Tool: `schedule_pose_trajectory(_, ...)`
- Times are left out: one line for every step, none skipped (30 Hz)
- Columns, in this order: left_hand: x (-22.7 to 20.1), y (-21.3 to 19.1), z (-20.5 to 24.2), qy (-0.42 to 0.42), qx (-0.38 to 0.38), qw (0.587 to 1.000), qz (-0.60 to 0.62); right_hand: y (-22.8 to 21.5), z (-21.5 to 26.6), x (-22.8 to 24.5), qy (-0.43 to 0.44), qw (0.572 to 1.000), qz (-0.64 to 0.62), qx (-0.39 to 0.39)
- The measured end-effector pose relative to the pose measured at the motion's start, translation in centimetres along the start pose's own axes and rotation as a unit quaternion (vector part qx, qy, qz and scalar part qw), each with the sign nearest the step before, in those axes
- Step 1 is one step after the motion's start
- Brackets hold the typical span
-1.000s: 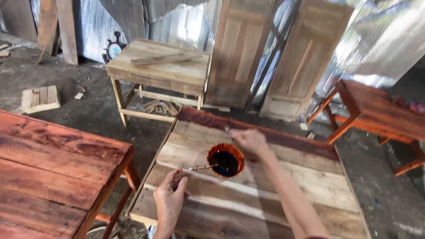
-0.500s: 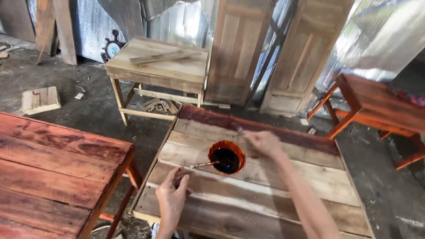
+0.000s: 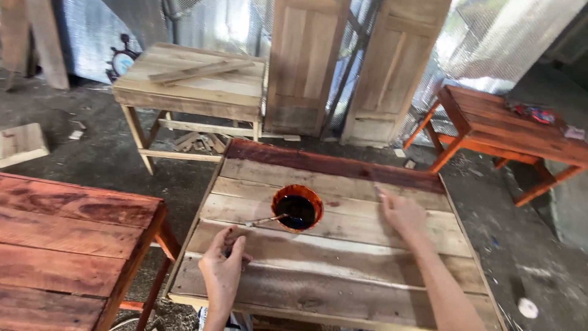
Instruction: The person uses a paintbrush to apply dark wood stain to the surface of a wooden table. They repeatedly dip the brush into a container of stain and spread it across the wood planks, working methodically along the length of the table.
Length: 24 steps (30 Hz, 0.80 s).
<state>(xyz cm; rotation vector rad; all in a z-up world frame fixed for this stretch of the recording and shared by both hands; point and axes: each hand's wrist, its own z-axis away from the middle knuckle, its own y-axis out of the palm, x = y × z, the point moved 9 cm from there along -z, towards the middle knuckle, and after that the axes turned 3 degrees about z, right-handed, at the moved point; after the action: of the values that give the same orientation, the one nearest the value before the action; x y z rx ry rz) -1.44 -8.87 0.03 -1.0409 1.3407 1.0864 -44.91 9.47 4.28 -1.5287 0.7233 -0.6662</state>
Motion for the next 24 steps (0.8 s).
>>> schedule_pose_trajectory(0.0,0.0,0.1,-0.004,0.009,1.0,-0.002,2.5,-0.5,-3.6,0.009,1.0,0.001,0.004)
schedule_pose_trajectory(-0.3,0.0,0.3,0.01,0.01,1.0,-0.003,3.2,-0.6,-7.4,0.029,0.996,0.024,-0.087)
schedule_pose_trajectory(-0.7,0.2,0.2,0.028,0.011,1.0,-0.001,3.7,-0.8,-11.2,0.047,0.981,0.046,-0.181)
schedule_pose_trajectory(-0.5,0.4,0.2,0.029,0.018,0.999,0.0,2.5,0.4,-9.4,0.054,0.981,0.048,-0.182)
schedule_pose_trajectory(-0.5,0.3,0.3,0.035,0.009,0.999,-0.009,2.5,1.3,-8.1,0.086,0.99,0.038,-0.106)
schedule_pose_trajectory(-0.5,0.1,0.3,0.042,0.0,0.999,-0.018,2.6,2.4,-6.8,0.118,0.992,0.026,-0.03)
schedule_pose_trajectory(-0.5,0.3,0.4,0.043,0.003,0.999,-0.016,3.2,3.3,-5.5,0.122,0.992,0.028,-0.032)
schedule_pose_trajectory(-0.5,0.3,0.4,0.043,0.005,0.999,-0.01,3.9,3.9,-2.5,0.03,0.999,0.008,-0.03)
schedule_pose_trajectory(-0.5,0.1,0.4,0.043,0.005,0.999,-0.006,4.7,4.9,0.8,-0.063,0.998,-0.014,-0.028)
schedule_pose_trajectory(-0.6,0.2,0.4,0.043,0.007,0.999,-0.005,4.4,4.3,-0.3,-0.061,0.998,-0.013,-0.029)
schedule_pose_trajectory(-0.7,0.2,0.4,0.054,0.011,0.998,-0.015,4.1,4.2,-1.7,-0.043,0.997,0.028,-0.051)
schedule_pose_trajectory(-0.8,0.2,0.5,0.065,0.015,0.997,-0.025,3.8,4.1,-3.0,-0.024,0.995,0.069,-0.074)
schedule_pose_trajectory(-0.8,0.3,0.6,0.065,0.018,0.997,-0.025,2.2,4.2,-5.5,-0.021,0.995,0.07,-0.073)
schedule_pose_trajectory(-0.9,0.3,0.6,0.067,0.021,0.998,-0.009,1.6,4.4,-10.3,0.114,0.992,0.053,-0.003)
schedule_pose_trajectory(-0.9,0.4,0.7,0.068,0.021,0.997,0.008,0.9,5.3,-15.0,0.247,0.966,0.035,0.062)
schedule_pose_trajectory(-1.0,0.3,0.7,0.067,0.023,0.997,0.01,1.8,5.7,-16.4,0.248,0.966,0.037,0.062)
schedule_pose_trajectory(-0.8,0.4,0.7,0.054,0.027,0.998,0.013,1.7,5.8,-17.9,0.245,0.969,0.032,0.013)
schedule_pose_trajectory(-0.6,0.5,0.7,0.041,0.031,0.999,0.015,1.7,5.9,-19.4,0.242,0.969,0.028,-0.035)
schedule_pose_trajectory(-0.9,0.7,0.7,0.038,0.033,0.999,0.016,2.0,6.5,-17.4,0.244,0.969,0.03,-0.034)
schedule_pose_trajectory(-1.1,0.8,0.8,0.034,0.029,0.999,0.008,2.6,6.6,-14.3,0.181,0.983,0.021,-0.021)
schedule_pose_trajectory(-1.3,0.6,0.9,0.031,0.024,0.999,-0.002,3.4,6.8,-10.9,0.117,0.993,0.01,-0.009)
schedule_pose_trajectory(-1.0,0.6,1.0,0.028,0.024,0.999,-0.004,3.3,8.0,-9.0,0.117,0.993,0.01,-0.006)
schedule_pose_trajectory(-1.2,0.7,0.9,0.04,0.03,0.999,-0.017,2.4,8.8,-4.3,-0.025,0.999,-0.009,-0.044)
schedule_pose_trajectory(-1.3,0.7,0.9,0.051,0.036,0.998,-0.031,1.4,10.5,0.2,-0.166,0.982,-0.029,-0.083)
